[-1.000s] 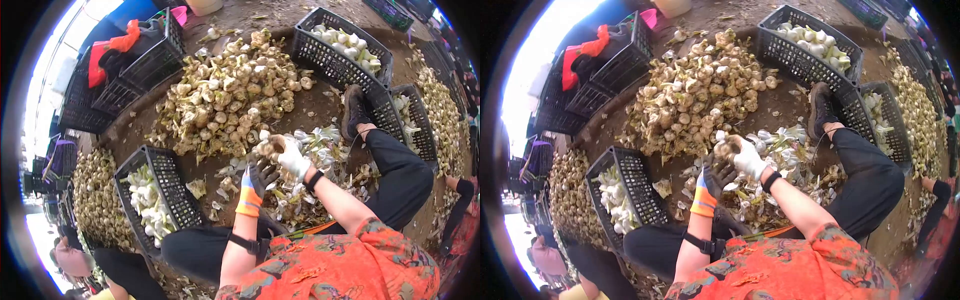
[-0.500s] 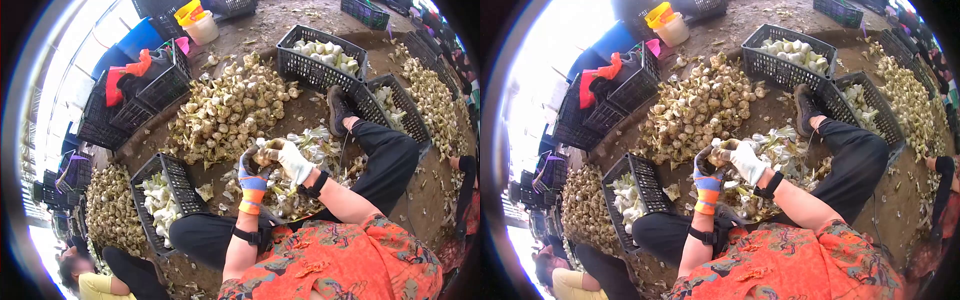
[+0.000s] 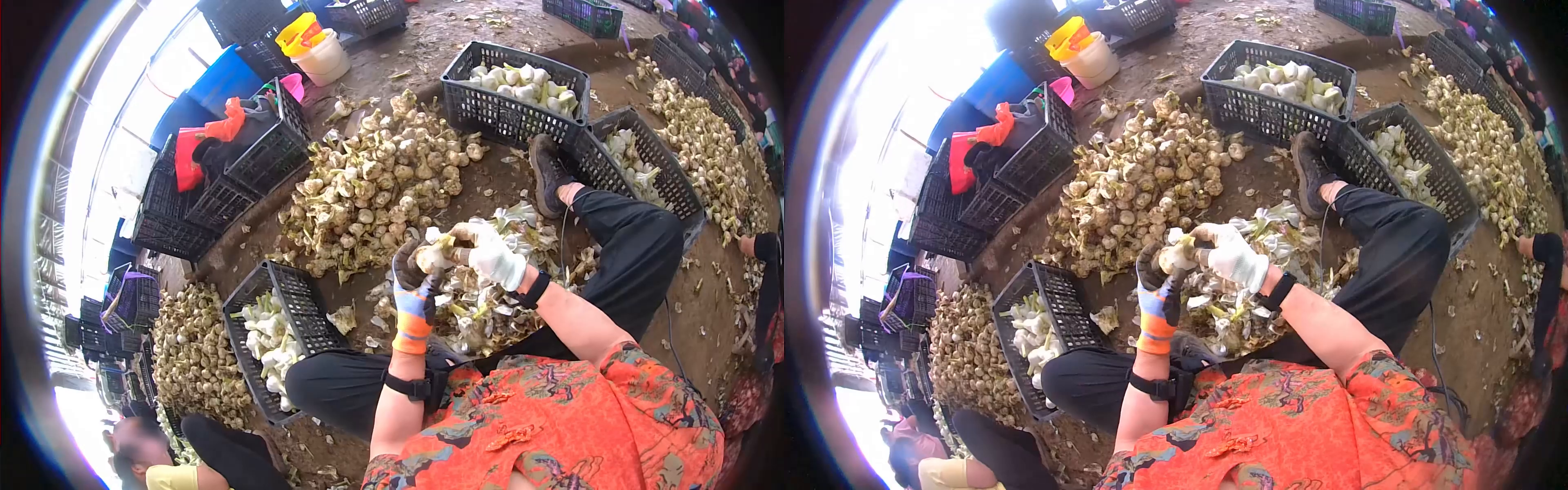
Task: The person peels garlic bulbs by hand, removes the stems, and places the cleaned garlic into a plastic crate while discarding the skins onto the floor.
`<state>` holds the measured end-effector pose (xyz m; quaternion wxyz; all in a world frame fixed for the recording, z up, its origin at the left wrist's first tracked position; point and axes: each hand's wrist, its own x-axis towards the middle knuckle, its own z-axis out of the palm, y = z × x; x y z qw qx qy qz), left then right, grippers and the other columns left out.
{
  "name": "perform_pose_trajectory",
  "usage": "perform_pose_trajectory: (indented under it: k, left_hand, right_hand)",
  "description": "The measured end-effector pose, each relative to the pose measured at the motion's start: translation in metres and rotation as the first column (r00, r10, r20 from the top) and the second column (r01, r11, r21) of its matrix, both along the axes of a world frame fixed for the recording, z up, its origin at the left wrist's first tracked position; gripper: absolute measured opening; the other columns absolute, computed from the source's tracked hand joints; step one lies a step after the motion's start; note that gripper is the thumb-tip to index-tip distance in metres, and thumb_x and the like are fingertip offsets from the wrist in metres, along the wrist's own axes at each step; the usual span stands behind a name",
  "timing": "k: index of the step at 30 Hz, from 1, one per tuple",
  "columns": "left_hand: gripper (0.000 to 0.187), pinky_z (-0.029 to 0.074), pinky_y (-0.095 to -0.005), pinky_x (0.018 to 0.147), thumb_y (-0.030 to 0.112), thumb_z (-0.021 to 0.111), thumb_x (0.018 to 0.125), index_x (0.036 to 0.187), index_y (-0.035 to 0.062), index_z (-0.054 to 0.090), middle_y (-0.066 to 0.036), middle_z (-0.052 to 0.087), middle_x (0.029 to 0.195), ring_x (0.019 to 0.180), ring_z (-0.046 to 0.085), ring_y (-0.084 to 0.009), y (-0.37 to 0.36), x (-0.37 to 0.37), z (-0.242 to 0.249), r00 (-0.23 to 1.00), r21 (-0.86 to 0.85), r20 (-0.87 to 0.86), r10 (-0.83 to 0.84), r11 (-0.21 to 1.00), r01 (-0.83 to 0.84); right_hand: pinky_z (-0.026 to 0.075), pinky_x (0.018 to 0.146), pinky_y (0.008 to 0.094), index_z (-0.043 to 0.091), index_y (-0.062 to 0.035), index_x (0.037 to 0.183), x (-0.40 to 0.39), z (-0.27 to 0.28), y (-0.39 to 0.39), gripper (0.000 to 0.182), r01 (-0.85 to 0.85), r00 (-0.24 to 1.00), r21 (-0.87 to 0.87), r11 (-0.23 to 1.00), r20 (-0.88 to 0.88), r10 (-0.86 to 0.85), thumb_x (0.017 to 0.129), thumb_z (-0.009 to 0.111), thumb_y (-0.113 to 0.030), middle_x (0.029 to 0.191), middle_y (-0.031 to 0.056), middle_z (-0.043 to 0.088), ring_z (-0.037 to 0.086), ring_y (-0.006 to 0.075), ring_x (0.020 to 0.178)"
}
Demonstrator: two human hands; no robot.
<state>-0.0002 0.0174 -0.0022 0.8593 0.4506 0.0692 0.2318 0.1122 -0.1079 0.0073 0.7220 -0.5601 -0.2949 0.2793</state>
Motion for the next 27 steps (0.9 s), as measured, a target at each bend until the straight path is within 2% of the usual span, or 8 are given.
perform_pose_trajectory:
  k: [5, 9, 13, 17, 20, 22, 26, 27]
  left_hand:
    - [0.056, 0.051, -0.0358, 0.089, 0.008, 0.062, 0.087, 0.136, 0.0057, 0.034, -0.013, 0.051, 0.124, 0.108, 0.056, -0.0219, 0.001, 0.002, 0.008, 0.987, -0.103, -0.068, -0.142, 0.986, 0.135]
    - [0.057, 0.053, -0.0289, 0.082, 0.009, 0.068, 0.083, 0.133, 0.0050, 0.040, -0.008, 0.058, 0.114, 0.095, 0.061, -0.0166, -0.006, 0.011, -0.008, 0.999, 0.139, 0.001, 0.046, 0.989, -0.046]
    - [0.050, 0.056, -0.0307, 0.072, 0.014, 0.065, 0.086, 0.131, 0.0052, 0.044, -0.009, 0.060, 0.111, 0.093, 0.062, -0.0174, 0.003, 0.006, 0.010, 0.982, 0.088, -0.185, -0.033, 0.995, 0.050]
    - [0.052, 0.048, -0.0347, 0.089, 0.038, 0.056, 0.091, 0.128, 0.0024, 0.047, -0.009, 0.057, 0.120, 0.105, 0.058, -0.0200, 0.014, 0.000, 0.008, 0.967, -0.169, -0.103, -0.232, 0.962, 0.213]
    - [0.057, 0.048, -0.0337, 0.089, 0.039, 0.061, 0.088, 0.128, 0.0024, 0.046, -0.009, 0.055, 0.122, 0.106, 0.057, -0.0193, 0.016, 0.001, 0.009, 0.951, -0.114, -0.203, -0.235, 0.970, 0.215]
    - [0.063, 0.051, -0.0259, 0.080, 0.029, 0.075, 0.078, 0.128, 0.0057, 0.044, -0.006, 0.059, 0.113, 0.097, 0.059, -0.0147, 0.004, 0.004, 0.011, 0.982, 0.185, -0.149, -0.119, 0.972, 0.146]
    - [0.065, 0.050, -0.0266, 0.079, 0.020, 0.079, 0.073, 0.126, 0.0056, 0.045, -0.005, 0.058, 0.110, 0.095, 0.057, -0.0137, 0.010, -0.002, 0.006, 0.966, 0.181, -0.190, -0.174, 0.961, 0.209]
    - [0.065, 0.049, -0.0268, 0.079, 0.018, 0.080, 0.072, 0.126, 0.0055, 0.045, -0.004, 0.057, 0.108, 0.093, 0.057, -0.0133, 0.011, -0.002, 0.005, 0.966, 0.198, -0.180, -0.185, 0.955, 0.220]
  right_hand:
    - [0.048, 0.077, 0.0248, 0.063, -0.0011, 0.096, 0.000, -0.006, 0.002, 0.015, 0.112, 0.975, -0.007, 0.994, 0.196, -0.108, 0.081, 0.066, 0.001, 0.092, 0.0019, 0.066, 0.060, 0.0088, 0.084]
    - [0.048, 0.076, 0.0270, 0.066, 0.0011, 0.095, -0.009, -0.012, 0.004, 0.016, 0.139, 0.990, -0.078, 0.987, -0.025, -0.141, 0.080, 0.067, -0.004, 0.085, 0.0053, 0.067, 0.060, 0.0109, 0.084]
    - [0.051, 0.064, 0.0252, 0.066, 0.0025, 0.092, -0.018, 0.000, 0.003, 0.012, 0.150, 0.968, -0.125, 0.981, -0.182, -0.171, 0.080, 0.062, 0.001, 0.083, 0.0044, 0.067, 0.063, 0.0134, 0.070]
    - [0.053, 0.056, 0.0274, 0.063, 0.0044, 0.096, -0.017, 0.012, -0.005, 0.020, 0.035, 0.827, 0.117, 0.993, -0.561, 0.037, 0.078, 0.058, 0.007, 0.082, 0.0080, 0.066, 0.064, 0.0159, 0.066]
    - [0.053, 0.056, 0.0274, 0.061, 0.0044, 0.098, -0.016, 0.023, -0.010, 0.020, 0.000, 0.822, 0.129, 0.992, -0.565, 0.074, 0.078, 0.056, 0.006, 0.082, 0.0086, 0.066, 0.064, 0.0163, 0.066]
    - [0.053, 0.056, 0.0268, 0.062, 0.0031, 0.097, -0.017, 0.023, -0.010, 0.020, -0.017, 0.915, 0.040, 0.999, -0.403, 0.032, 0.079, 0.054, 0.005, 0.082, 0.0089, 0.066, 0.064, 0.0158, 0.066]
    - [0.052, 0.058, 0.0251, 0.063, 0.0002, 0.098, -0.001, -0.004, -0.015, 0.020, 0.285, 0.833, -0.039, 0.958, -0.484, -0.268, 0.081, 0.053, 0.004, 0.082, 0.0080, 0.067, 0.062, 0.0134, 0.065]
    - [0.051, 0.060, 0.0268, 0.063, -0.0016, 0.096, 0.017, -0.034, -0.017, 0.018, 0.399, 0.851, -0.181, 0.899, -0.293, -0.436, 0.081, 0.056, 0.004, 0.084, 0.0057, 0.066, 0.064, 0.0143, 0.071]
